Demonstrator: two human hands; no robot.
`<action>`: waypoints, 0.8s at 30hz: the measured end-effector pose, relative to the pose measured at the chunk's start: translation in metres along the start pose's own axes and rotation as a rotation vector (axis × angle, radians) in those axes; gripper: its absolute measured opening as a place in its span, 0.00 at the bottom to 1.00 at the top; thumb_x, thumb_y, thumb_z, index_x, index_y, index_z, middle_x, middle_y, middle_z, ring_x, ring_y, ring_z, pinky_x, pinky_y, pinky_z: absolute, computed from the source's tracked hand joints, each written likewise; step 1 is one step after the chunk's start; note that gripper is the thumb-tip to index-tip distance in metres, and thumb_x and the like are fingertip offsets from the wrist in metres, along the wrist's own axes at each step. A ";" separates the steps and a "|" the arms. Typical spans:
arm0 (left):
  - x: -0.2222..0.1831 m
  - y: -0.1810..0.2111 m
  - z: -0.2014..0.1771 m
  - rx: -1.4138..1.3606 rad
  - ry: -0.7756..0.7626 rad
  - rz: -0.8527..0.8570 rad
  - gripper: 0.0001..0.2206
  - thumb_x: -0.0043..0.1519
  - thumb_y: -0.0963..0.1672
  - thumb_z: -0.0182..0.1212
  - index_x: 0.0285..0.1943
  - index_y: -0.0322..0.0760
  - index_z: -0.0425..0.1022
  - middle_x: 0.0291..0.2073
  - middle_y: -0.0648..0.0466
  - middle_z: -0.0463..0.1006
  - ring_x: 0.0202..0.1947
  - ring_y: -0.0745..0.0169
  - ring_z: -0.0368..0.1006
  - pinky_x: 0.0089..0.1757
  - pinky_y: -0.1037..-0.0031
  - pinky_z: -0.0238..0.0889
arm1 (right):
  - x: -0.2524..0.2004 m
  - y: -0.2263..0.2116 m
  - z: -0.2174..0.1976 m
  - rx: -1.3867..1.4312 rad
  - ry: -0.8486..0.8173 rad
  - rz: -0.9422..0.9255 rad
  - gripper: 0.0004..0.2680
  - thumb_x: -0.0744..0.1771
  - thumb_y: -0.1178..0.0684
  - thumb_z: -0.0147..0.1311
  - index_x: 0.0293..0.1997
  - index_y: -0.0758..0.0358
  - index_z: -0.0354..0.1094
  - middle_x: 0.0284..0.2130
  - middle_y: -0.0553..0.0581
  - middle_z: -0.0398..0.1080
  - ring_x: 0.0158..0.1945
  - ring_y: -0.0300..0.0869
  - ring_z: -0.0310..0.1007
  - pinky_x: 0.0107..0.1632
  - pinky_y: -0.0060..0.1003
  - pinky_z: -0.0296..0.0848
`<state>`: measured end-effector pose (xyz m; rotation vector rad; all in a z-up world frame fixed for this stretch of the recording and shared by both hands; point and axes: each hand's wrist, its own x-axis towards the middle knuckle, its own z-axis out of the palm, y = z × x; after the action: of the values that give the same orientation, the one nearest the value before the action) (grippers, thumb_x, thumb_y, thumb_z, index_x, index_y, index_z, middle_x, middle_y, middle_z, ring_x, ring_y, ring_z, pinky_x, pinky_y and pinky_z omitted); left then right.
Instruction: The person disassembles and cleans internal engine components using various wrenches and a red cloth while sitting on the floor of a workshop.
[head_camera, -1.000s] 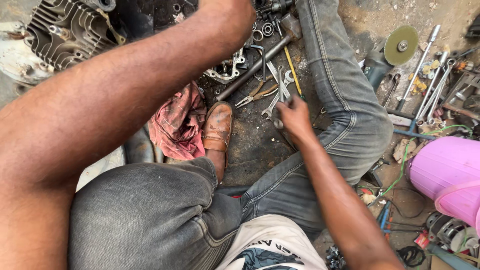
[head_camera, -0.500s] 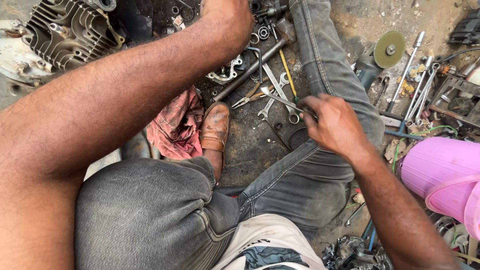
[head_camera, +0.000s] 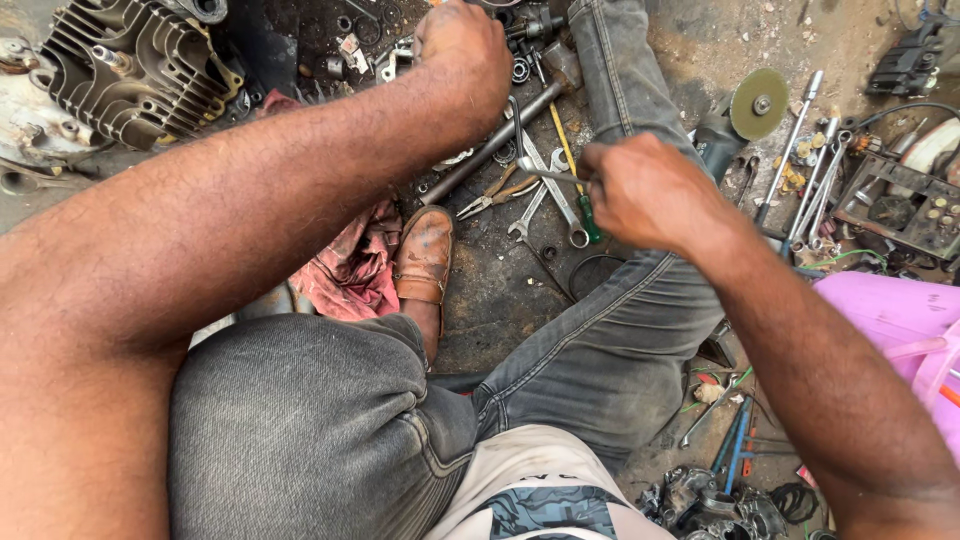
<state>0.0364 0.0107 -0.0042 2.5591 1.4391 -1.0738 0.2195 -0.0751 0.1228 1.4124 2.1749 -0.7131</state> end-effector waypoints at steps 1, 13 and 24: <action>0.004 0.003 0.002 -0.016 0.008 -0.028 0.17 0.50 0.47 0.79 0.43 0.30 0.83 0.22 0.53 0.75 0.17 0.71 0.61 0.11 0.77 0.49 | 0.005 0.000 -0.001 -0.033 -0.006 -0.018 0.09 0.65 0.57 0.49 0.45 0.69 0.74 0.32 0.74 0.76 0.37 0.62 0.79 0.46 0.55 0.77; -0.021 0.010 -0.011 -0.068 -0.037 -0.009 0.22 0.42 0.47 0.85 0.41 0.32 0.85 0.22 0.55 0.76 0.18 0.74 0.66 0.15 0.78 0.55 | 0.033 -0.009 0.048 -0.086 -0.133 0.130 0.10 0.67 0.55 0.53 0.49 0.72 0.68 0.43 0.72 0.75 0.46 0.57 0.78 0.50 0.49 0.78; 0.002 0.018 0.013 0.054 0.061 -0.084 0.22 0.46 0.47 0.80 0.46 0.32 0.81 0.25 0.47 0.75 0.18 0.73 0.62 0.12 0.75 0.53 | 0.053 0.009 0.071 1.183 -0.299 0.602 0.09 0.69 0.62 0.40 0.54 0.71 0.61 0.31 0.60 0.76 0.22 0.36 0.66 0.21 0.33 0.66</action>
<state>0.0435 -0.0028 -0.0203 2.6121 1.5666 -1.0685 0.2140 -0.0801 0.0340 2.1112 0.8939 -1.9206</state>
